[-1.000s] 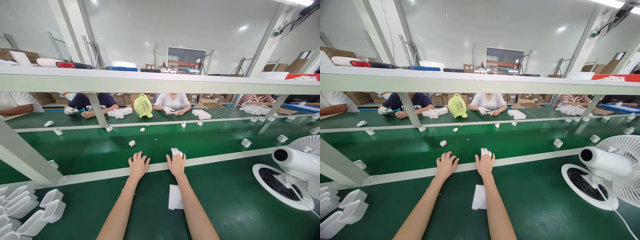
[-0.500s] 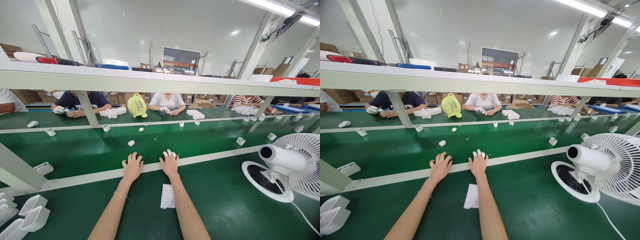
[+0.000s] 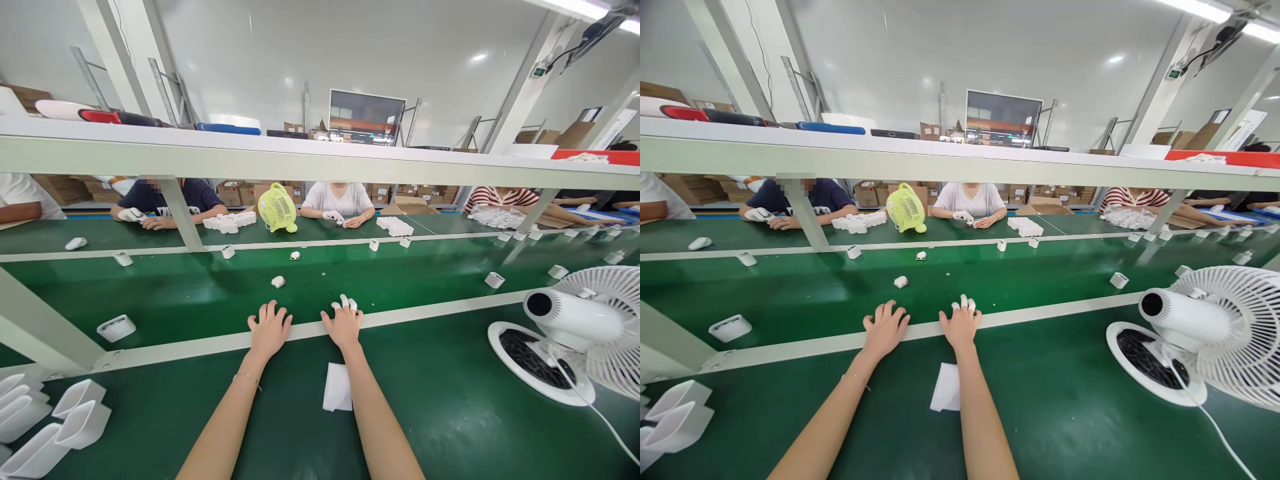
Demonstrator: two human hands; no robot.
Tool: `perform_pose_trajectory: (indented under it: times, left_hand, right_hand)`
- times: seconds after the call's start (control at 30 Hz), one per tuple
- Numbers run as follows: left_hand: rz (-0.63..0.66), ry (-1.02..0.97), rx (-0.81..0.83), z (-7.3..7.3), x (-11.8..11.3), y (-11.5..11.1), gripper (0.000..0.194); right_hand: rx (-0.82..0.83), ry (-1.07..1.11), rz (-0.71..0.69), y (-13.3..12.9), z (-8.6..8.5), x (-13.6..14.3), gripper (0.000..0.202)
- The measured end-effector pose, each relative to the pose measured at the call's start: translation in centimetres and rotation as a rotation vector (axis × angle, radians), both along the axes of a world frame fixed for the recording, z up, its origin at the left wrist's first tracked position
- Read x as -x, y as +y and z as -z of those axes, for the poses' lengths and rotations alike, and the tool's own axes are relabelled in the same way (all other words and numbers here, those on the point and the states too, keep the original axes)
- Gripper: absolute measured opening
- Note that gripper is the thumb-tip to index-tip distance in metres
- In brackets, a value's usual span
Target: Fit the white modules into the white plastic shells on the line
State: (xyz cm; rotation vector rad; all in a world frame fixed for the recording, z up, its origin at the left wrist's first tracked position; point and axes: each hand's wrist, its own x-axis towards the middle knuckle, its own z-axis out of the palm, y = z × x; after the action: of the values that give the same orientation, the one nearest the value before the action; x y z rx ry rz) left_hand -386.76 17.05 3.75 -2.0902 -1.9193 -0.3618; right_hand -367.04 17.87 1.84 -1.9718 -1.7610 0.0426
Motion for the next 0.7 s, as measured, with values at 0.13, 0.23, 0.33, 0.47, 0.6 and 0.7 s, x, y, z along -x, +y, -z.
perform_pose_trajectory:
  times: [0.13, 0.23, 0.33, 0.47, 0.6, 0.7]
  left_hand:
    - [-0.001, 0.006, -0.015, 0.01, -0.18, -0.04, 0.038]
    - [0.002, 0.012, -0.026, 0.01, -0.32, -0.11, 0.038]
    - [0.011, 0.012, -0.030, 0.01, -0.34, -0.16, 0.038]
    - [0.019, -0.004, -0.019, 0.07, -0.20, -0.10, 0.037]
    - [0.028, -0.022, -0.013, 0.19, 0.00, 0.05, 0.036]
    - [0.039, -0.049, -0.014, 0.29, 0.11, 0.18, 0.033]
  right_hand:
    - [0.003, 0.002, 0.007, -0.08, -0.13, 0.12, 0.043]
    - [0.009, -0.006, -0.002, -0.12, -0.12, 0.19, 0.043]
    - [0.011, -0.018, -0.029, -0.13, -0.05, 0.16, 0.045]
    - [-0.005, -0.023, -0.058, -0.15, -0.01, -0.01, 0.043]
    - [-0.008, -0.020, -0.097, -0.16, -0.12, -0.07, 0.038]
    - [0.002, -0.015, -0.110, -0.04, -0.21, -0.08, 0.036]
